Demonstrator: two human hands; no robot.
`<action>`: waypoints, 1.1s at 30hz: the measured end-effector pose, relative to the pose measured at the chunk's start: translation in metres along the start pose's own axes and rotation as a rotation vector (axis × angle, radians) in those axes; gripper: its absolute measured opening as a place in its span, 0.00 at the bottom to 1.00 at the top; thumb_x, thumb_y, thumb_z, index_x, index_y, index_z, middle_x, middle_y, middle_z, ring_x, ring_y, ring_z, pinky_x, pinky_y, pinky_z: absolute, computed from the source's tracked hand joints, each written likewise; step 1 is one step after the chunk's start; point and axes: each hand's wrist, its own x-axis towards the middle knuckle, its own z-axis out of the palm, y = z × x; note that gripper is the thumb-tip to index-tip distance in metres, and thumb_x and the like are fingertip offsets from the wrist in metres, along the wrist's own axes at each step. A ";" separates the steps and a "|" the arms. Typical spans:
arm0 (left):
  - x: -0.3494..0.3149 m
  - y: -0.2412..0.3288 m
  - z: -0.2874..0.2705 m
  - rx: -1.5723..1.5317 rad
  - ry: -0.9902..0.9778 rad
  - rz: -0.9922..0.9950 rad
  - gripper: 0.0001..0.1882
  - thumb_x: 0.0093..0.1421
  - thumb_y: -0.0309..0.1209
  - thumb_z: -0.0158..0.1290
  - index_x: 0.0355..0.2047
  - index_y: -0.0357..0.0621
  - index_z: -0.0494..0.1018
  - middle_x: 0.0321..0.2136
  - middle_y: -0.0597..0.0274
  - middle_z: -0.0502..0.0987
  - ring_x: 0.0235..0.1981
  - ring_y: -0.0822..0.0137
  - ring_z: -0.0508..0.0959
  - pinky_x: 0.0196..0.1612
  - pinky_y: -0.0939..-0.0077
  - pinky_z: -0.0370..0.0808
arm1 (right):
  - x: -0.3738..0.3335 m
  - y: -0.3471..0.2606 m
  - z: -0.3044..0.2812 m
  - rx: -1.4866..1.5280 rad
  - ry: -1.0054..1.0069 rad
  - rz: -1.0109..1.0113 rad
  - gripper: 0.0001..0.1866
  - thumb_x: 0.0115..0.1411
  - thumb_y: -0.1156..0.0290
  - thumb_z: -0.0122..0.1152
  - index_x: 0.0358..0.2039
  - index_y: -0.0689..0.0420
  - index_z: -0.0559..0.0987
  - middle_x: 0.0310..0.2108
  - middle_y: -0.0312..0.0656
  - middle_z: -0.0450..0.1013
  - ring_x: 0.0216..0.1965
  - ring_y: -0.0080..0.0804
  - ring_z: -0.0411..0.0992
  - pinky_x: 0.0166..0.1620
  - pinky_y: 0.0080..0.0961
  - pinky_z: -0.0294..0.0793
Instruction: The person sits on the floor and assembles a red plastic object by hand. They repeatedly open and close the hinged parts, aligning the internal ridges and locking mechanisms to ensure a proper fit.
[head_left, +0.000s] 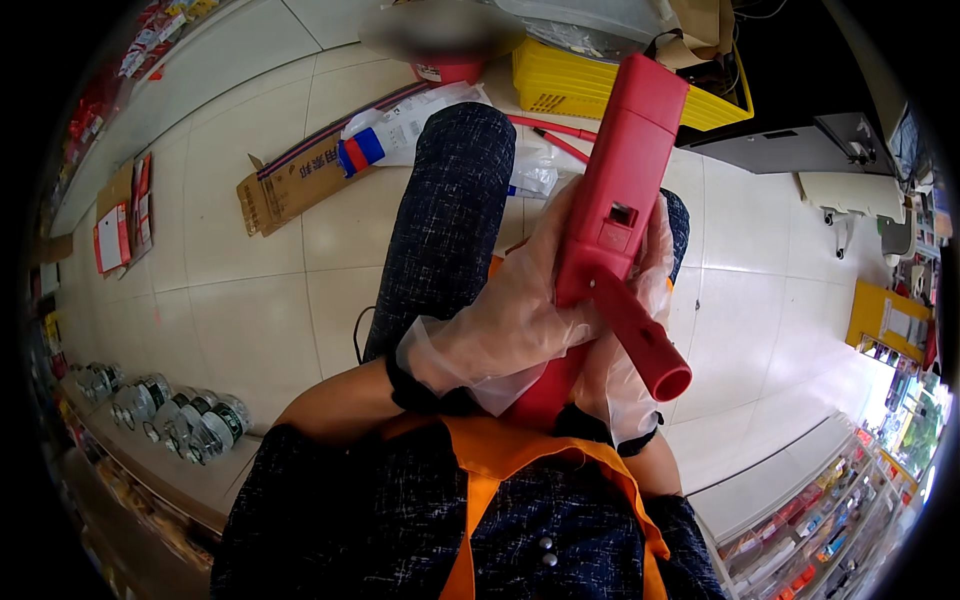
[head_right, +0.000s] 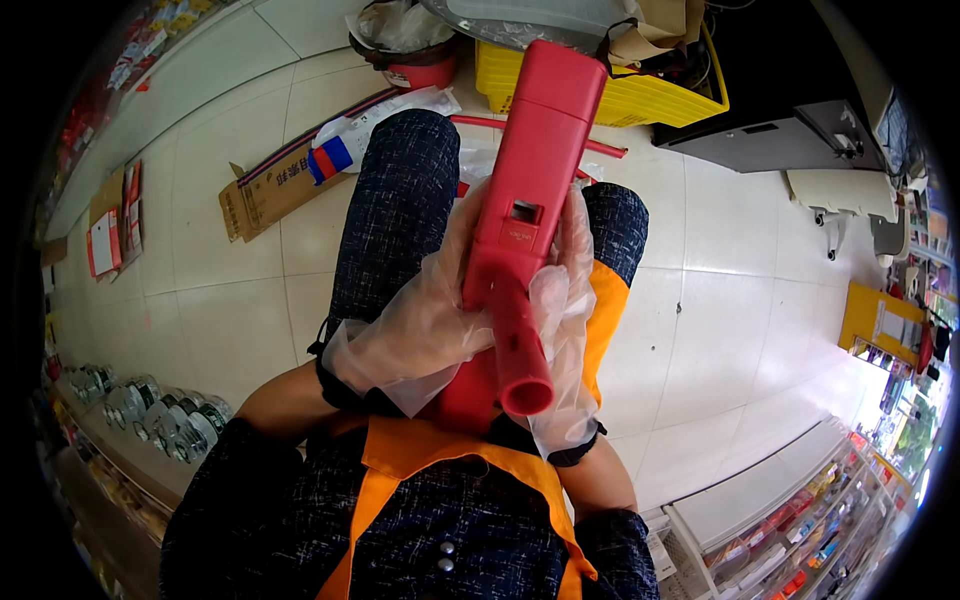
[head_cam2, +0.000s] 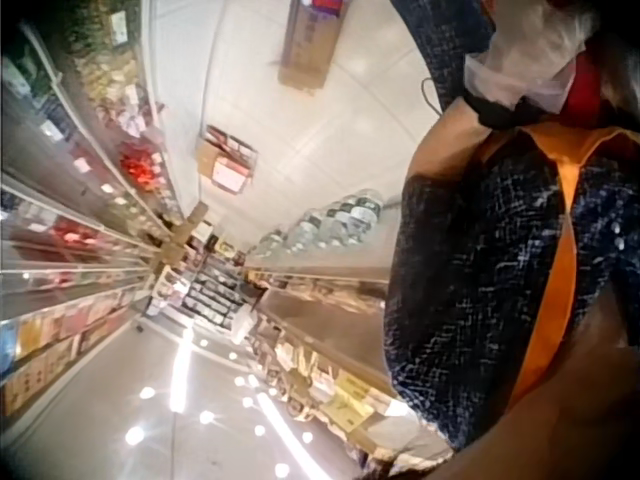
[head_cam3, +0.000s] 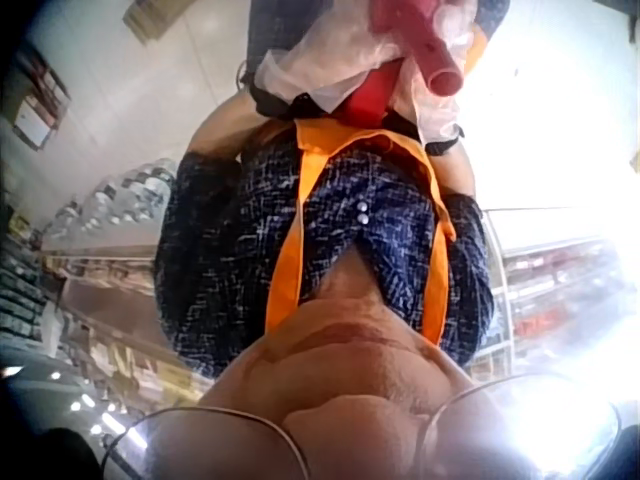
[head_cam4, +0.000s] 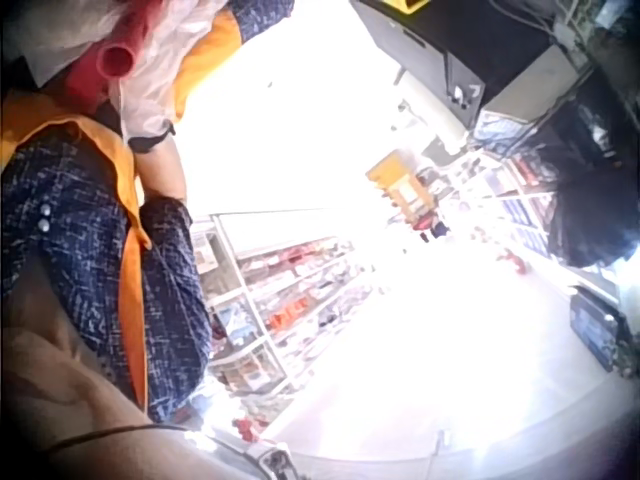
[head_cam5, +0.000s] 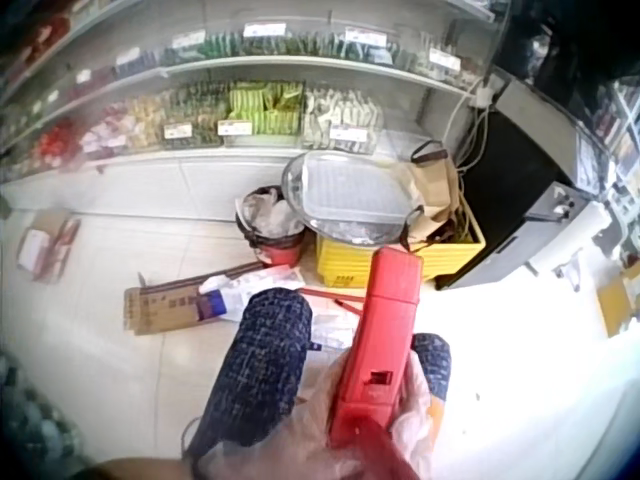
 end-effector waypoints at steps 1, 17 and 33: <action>0.000 0.002 0.002 -0.017 0.004 0.003 0.57 0.58 0.30 0.68 0.77 0.42 0.40 0.64 0.49 0.64 0.63 0.56 0.70 0.67 0.60 0.70 | 0.001 -0.001 0.000 0.021 0.033 0.020 0.43 0.73 0.50 0.53 0.77 0.59 0.48 0.71 0.50 0.60 0.69 0.38 0.62 0.69 0.33 0.64; -0.025 0.011 0.000 -0.110 -0.187 -0.238 0.53 0.64 0.27 0.64 0.77 0.45 0.37 0.63 0.56 0.66 0.60 0.68 0.72 0.62 0.68 0.73 | 0.030 -0.020 -0.021 0.428 -0.058 0.237 0.39 0.76 0.40 0.40 0.73 0.59 0.59 0.67 0.55 0.67 0.62 0.48 0.73 0.56 0.42 0.83; -0.013 0.007 -0.004 -0.100 -0.294 -0.488 0.51 0.60 0.35 0.69 0.73 0.40 0.46 0.52 0.59 0.75 0.52 0.69 0.77 0.54 0.69 0.78 | 0.033 -0.017 -0.032 -0.069 -0.054 0.229 0.33 0.77 0.45 0.42 0.54 0.69 0.72 0.42 0.52 0.79 0.39 0.39 0.81 0.42 0.30 0.85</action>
